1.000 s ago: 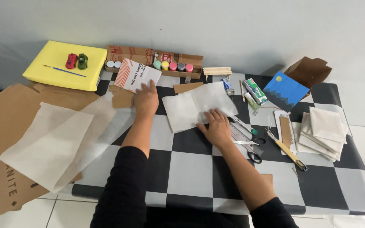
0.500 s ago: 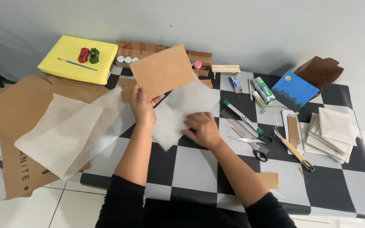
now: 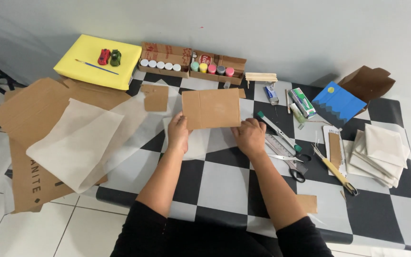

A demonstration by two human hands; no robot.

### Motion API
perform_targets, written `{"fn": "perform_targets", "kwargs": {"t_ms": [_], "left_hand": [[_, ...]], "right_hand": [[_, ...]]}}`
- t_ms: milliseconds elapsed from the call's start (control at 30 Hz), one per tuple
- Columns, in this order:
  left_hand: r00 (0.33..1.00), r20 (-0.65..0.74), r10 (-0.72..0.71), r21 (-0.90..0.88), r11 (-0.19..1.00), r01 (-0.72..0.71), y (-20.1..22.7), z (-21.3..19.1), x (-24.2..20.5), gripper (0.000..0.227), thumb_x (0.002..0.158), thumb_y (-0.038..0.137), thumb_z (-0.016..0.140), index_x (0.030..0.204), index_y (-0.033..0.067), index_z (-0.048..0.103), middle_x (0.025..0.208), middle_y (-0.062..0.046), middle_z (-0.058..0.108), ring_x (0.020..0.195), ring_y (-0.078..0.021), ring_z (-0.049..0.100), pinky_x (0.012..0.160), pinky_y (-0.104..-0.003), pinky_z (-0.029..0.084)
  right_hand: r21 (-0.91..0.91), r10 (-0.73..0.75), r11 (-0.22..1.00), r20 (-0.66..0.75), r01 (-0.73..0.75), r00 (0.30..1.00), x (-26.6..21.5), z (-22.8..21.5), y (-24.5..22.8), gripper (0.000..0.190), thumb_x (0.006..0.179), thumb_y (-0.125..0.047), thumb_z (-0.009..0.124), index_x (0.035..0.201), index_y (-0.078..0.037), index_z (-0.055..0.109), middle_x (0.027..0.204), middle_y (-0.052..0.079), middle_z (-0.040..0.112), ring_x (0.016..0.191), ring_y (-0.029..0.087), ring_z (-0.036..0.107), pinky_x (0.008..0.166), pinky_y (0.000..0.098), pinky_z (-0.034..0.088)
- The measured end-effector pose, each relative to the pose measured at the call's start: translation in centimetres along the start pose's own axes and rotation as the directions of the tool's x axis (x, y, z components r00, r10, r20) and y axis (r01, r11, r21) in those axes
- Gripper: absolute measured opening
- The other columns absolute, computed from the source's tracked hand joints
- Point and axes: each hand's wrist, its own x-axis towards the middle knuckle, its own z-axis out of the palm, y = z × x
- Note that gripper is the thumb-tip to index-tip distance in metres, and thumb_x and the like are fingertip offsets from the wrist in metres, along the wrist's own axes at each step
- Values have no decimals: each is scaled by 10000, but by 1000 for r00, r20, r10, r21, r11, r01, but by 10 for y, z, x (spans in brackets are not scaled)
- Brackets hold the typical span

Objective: A person is working on a craft project, folding a small piece of white paper and then cutting a piece of brown cardboard with scissors.

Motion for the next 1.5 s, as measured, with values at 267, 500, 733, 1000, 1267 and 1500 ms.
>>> {"fn": "perform_targets", "kwargs": {"t_ms": [267,500,733,1000,1267,1500], "left_hand": [[995,74,62,145,987,-72,-14,5,-15,343,1041,166,510,1366,90,588,1180,-175,675,1076,-236,657,926,-444,569],[963,254,-87,-100,988,116,-30,18,-18,628,934,207,744,1472,69,451,1272,-199,663,1074,-304,709,997,-454,546],[982,186,-21,24,1000,17,-28,27,-3,304,1006,171,596,1275,31,617,1027,-148,693,897,-234,733,818,-360,626],[896,445,-4,583,761,-286,2,25,-1,328,1019,385,629,1325,279,682,1055,-51,777,1022,-210,737,853,-360,592],[893,446,-59,891,-64,-449,38,19,-51,687,881,500,604,1413,66,567,1404,-166,590,1326,-366,506,1030,-521,461],[911,398,-112,909,-85,-408,33,12,-50,789,900,581,618,1493,78,491,1582,-177,429,1489,-366,329,1165,-553,304]], "right_hand": [[875,208,-318,440,-365,873,-4,-33,-19,406,1027,-280,406,1352,-60,512,1030,157,714,857,280,745,739,383,641],[796,283,-481,537,-368,795,-9,-41,-33,225,984,-42,610,1156,-87,471,990,82,730,824,246,777,727,362,687],[856,452,33,447,-515,772,-12,-72,-20,366,984,-241,702,1290,-89,574,1081,86,636,981,217,610,803,329,486],[851,208,57,501,-522,840,-7,-67,8,99,890,-54,758,966,-39,697,674,21,564,479,130,498,405,244,395],[766,437,112,534,-633,724,-2,-78,-4,616,950,-23,644,1475,46,330,740,149,656,528,223,648,463,336,589],[763,522,-100,586,-638,620,-1,-97,-32,602,1004,-11,463,1538,-23,187,862,162,637,645,250,735,553,325,675]]}}
